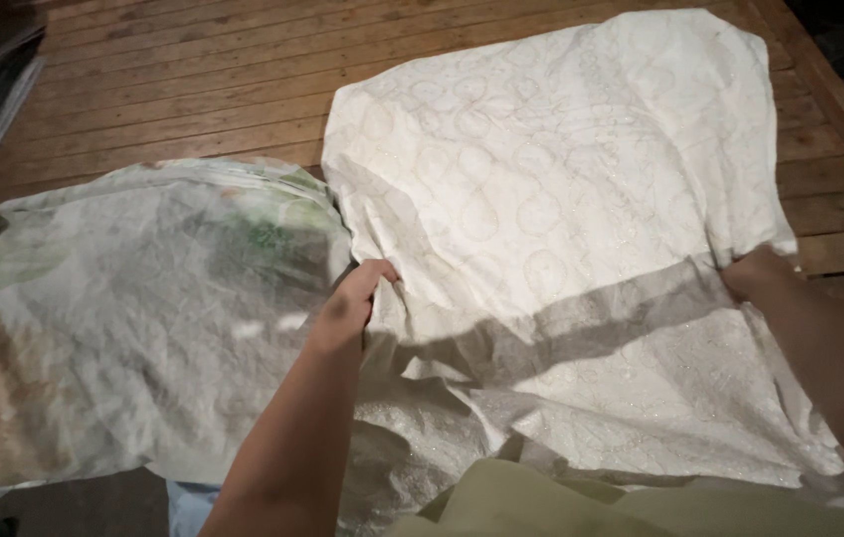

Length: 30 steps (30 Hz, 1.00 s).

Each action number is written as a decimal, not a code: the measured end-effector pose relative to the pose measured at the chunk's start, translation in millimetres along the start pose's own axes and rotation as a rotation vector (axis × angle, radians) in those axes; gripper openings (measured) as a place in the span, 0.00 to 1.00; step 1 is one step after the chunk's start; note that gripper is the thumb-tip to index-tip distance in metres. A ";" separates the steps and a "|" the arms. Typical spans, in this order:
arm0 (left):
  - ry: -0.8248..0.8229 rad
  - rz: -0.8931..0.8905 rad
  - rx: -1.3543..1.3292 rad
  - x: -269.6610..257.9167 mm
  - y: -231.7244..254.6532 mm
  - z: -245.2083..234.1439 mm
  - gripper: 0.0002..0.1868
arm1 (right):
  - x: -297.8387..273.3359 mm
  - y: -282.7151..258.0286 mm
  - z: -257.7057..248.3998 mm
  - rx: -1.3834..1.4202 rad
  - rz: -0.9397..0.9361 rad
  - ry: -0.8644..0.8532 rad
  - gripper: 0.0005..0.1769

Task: The person folds a white patterned sheet on a wooden table. They repeatedly unfold and refold the sheet, adjusting its edges and smoothing it out. The sheet remains on the table throughout the clip.

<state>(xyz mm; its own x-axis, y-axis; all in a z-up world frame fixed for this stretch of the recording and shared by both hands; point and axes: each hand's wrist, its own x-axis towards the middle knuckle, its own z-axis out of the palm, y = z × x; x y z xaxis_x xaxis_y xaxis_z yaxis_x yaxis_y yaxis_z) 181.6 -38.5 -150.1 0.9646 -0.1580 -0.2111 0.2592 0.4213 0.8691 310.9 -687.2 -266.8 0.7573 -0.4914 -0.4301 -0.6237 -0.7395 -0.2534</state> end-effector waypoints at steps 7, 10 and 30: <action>0.148 -0.116 -0.048 -2.7 13.7 15.1 0.13 | -8.7 -2.0 0.6 0.078 0.019 -0.017 0.28; 0.183 -0.161 -0.070 -6.3 17.0 20.3 0.12 | -27.6 -11.6 -4.8 0.197 0.000 -0.125 0.18; 0.235 -0.513 0.170 -8.3 70.5 90.9 0.36 | -164.7 -95.3 -75.6 0.372 -0.207 -0.512 0.49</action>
<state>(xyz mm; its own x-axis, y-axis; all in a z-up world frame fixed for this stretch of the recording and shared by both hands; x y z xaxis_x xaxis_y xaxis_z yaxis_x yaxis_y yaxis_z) 187.5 -88.7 -46.4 0.7075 -0.0936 -0.7005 0.7033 0.1907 0.6849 260.2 -570.6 -106.3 0.7381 -0.0081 -0.6746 -0.5702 -0.5420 -0.6174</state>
